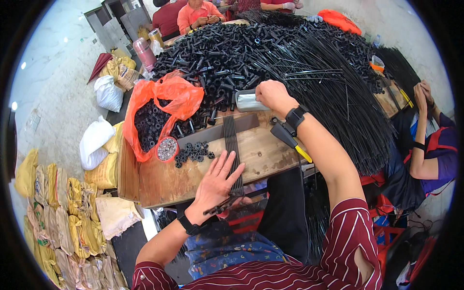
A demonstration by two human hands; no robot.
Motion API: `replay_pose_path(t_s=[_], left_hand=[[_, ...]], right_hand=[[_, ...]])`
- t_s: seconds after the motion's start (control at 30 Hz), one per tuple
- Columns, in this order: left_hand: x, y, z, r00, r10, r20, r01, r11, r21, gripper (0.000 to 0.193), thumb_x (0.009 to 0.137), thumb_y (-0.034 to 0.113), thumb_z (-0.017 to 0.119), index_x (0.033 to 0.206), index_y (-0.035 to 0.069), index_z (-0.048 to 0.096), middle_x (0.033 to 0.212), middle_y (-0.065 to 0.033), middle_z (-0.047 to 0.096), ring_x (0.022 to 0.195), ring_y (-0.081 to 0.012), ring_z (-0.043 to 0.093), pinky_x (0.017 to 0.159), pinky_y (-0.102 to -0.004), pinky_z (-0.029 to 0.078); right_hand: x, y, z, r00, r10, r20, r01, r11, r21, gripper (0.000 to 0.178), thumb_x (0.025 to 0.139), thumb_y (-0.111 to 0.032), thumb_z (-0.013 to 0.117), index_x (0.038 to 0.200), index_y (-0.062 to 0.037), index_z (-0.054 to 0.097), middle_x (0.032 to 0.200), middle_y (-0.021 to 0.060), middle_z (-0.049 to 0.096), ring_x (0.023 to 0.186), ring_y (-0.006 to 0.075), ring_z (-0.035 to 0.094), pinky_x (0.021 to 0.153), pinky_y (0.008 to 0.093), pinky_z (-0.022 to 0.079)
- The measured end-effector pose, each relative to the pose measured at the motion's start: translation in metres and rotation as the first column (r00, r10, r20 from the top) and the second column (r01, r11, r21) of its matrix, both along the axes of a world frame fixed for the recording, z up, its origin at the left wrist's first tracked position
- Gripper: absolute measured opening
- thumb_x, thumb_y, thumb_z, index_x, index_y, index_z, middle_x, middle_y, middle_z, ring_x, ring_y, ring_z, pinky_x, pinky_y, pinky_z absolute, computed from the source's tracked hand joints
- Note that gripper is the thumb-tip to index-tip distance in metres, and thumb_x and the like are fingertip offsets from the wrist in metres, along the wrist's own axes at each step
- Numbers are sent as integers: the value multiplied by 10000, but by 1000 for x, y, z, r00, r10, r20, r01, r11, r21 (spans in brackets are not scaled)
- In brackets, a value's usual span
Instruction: The recorder is assembling small plastic components onto black metal or plastic rods, likely as part of umbrella rib manufacturing.
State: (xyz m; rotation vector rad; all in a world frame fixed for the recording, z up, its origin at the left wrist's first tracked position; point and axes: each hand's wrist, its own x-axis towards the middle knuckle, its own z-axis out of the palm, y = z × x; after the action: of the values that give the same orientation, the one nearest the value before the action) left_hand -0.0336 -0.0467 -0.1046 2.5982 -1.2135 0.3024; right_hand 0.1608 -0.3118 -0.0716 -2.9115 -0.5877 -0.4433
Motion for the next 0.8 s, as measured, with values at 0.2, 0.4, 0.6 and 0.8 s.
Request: replay_pose_path(t_s=[0.2,0.4,0.6,0.8], left_hand=[[-1,-1,4,997,21,-76,-26,998,-63,899,707,618,677,1349,30,451,1455,-258,314,1375,-422,256,1109,-508,252],[-3,-2,3,995,14,-100,-23,995,-92,903,666,515,752,1368,50,426,1471,-227,302,1390,-389,240,1119,-485,247],[-3,-1,4,1000,-3,-6,2,999,-46,877,703,590,686,1316,-1,478,1420,-274,356,1351,-431,299,1099,-502,278],[-1,-1,-2,999,-15,33,18,995,-96,860,696,579,688,1292,-10,496,1395,-296,376,1325,-443,335,1092,-503,293]], right_hand=[[-2,-2,-8,996,-10,92,4,998,58,132,768,-126,575,792,-103,702,761,149,666,760,325,656,692,427,523],[-3,-7,-11,981,7,193,-24,996,90,147,781,-127,557,784,-80,696,759,145,664,748,327,652,686,431,521],[-3,-4,-11,992,21,123,-29,997,67,136,794,-119,552,763,-63,672,757,148,655,754,327,645,696,430,516],[-10,-3,-12,974,16,228,-46,991,128,116,818,-104,535,770,-47,623,780,149,641,791,332,630,715,432,503]])
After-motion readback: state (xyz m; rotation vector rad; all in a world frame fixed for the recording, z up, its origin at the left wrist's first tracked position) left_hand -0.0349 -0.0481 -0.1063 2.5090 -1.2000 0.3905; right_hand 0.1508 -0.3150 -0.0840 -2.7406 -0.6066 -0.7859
